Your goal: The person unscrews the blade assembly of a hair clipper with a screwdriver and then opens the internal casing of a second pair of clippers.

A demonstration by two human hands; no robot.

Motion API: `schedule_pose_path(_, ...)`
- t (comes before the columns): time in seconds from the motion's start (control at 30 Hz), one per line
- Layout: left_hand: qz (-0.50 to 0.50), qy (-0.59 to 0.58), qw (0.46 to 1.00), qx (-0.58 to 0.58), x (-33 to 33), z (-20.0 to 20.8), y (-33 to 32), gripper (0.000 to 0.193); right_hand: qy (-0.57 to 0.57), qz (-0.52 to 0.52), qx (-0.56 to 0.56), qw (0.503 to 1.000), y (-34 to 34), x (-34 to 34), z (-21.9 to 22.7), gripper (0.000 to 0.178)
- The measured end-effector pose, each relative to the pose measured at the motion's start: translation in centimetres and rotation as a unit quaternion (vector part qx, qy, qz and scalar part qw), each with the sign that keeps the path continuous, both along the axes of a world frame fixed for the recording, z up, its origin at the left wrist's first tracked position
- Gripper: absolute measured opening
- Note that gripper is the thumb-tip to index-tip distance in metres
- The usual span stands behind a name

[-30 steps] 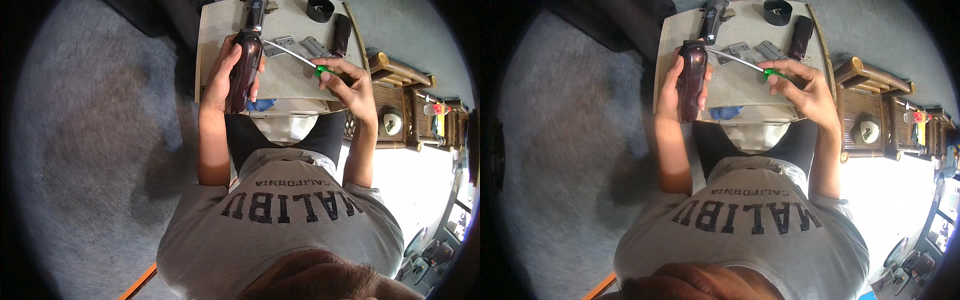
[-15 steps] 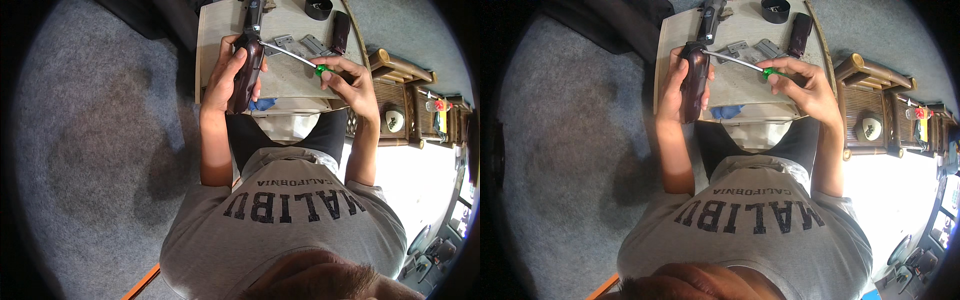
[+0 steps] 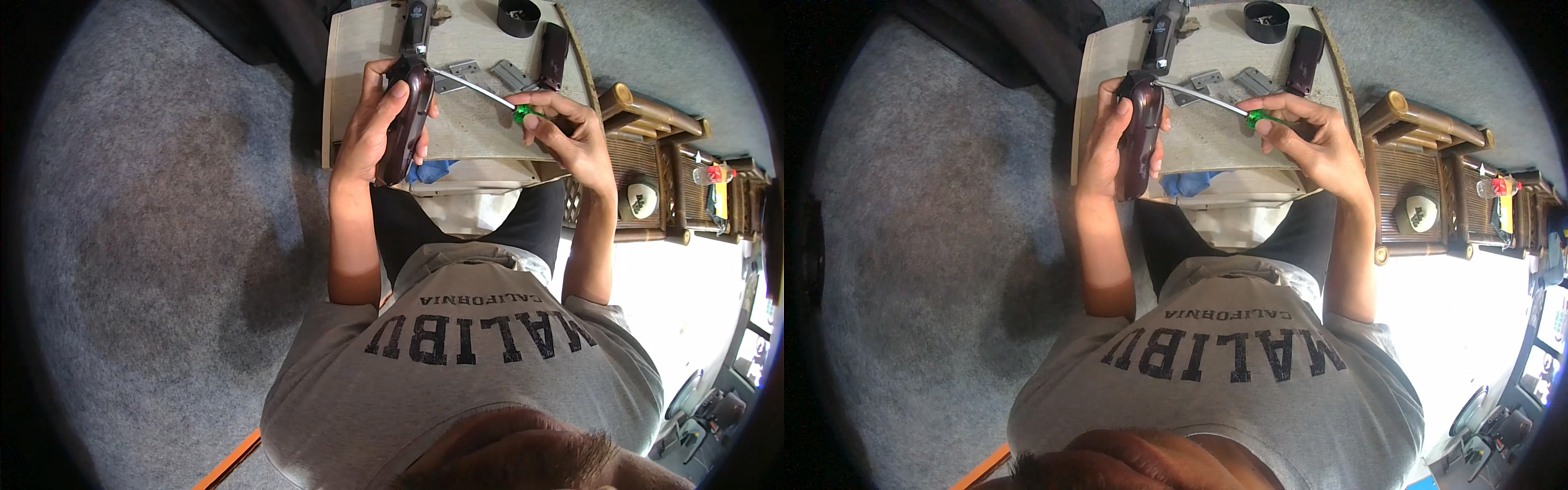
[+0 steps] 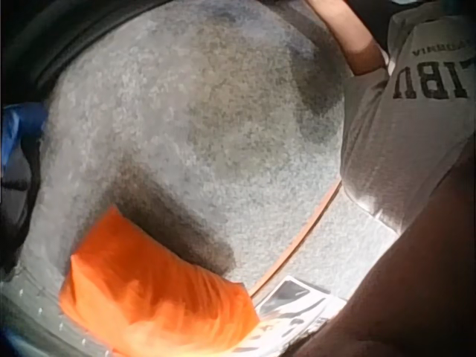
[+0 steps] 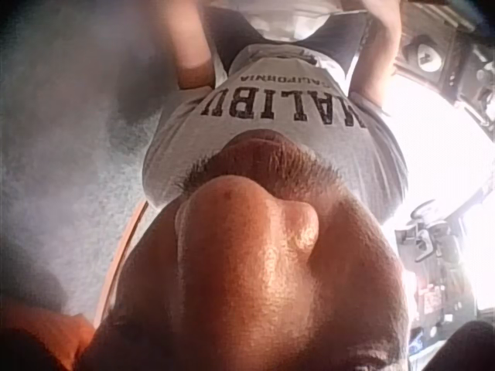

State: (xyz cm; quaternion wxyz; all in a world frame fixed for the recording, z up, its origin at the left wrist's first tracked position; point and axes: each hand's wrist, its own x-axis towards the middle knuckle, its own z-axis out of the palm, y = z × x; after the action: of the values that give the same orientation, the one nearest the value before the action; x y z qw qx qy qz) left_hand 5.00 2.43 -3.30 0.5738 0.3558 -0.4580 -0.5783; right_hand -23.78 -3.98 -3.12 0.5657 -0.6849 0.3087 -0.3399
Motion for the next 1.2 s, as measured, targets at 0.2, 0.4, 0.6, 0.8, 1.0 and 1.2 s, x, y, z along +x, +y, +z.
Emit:
schedule_pose_path(0.2, 0.004, -0.009, 1.0, -0.002, 0.0, 0.2, 0.0, 0.039, -0.004, 0.0, -0.011, 1.0, 0.0, -0.1, -0.3, 0.03)
schedule_pose_path(0.4, -0.003, -0.012, 1.0, -0.008, 0.0, 0.1, 0.0, 0.04, -0.018, 0.002, -0.016, 1.0, 0.0, 0.0, -0.4, 0.027)
schedule_pose_path(0.6, -0.001, -0.007, 1.0, -0.002, -0.1, 0.0, 0.0, 0.04, -0.016, 0.003, -0.006, 1.0, -0.1, 0.0, -0.4, 0.027)
schedule_pose_path(0.8, -0.006, -0.013, 1.0, -0.004, 0.0, 0.0, -0.1, 0.038, -0.028, -0.001, 0.009, 1.0, 0.0, 0.1, -0.3, 0.028)
schedule_pose_path(1.0, 0.012, -0.004, 1.0, 0.007, -0.2, -0.1, -0.2, 0.035, 0.004, -0.009, 0.01, 1.0, -0.1, 0.3, 0.0, 0.029)
schedule_pose_path(1.2, 0.063, -0.088, 0.994, 0.035, -0.8, 0.2, -0.3, 0.034, 0.01, 0.031, 0.085, 0.996, -1.7, -0.4, 1.2, 0.026)
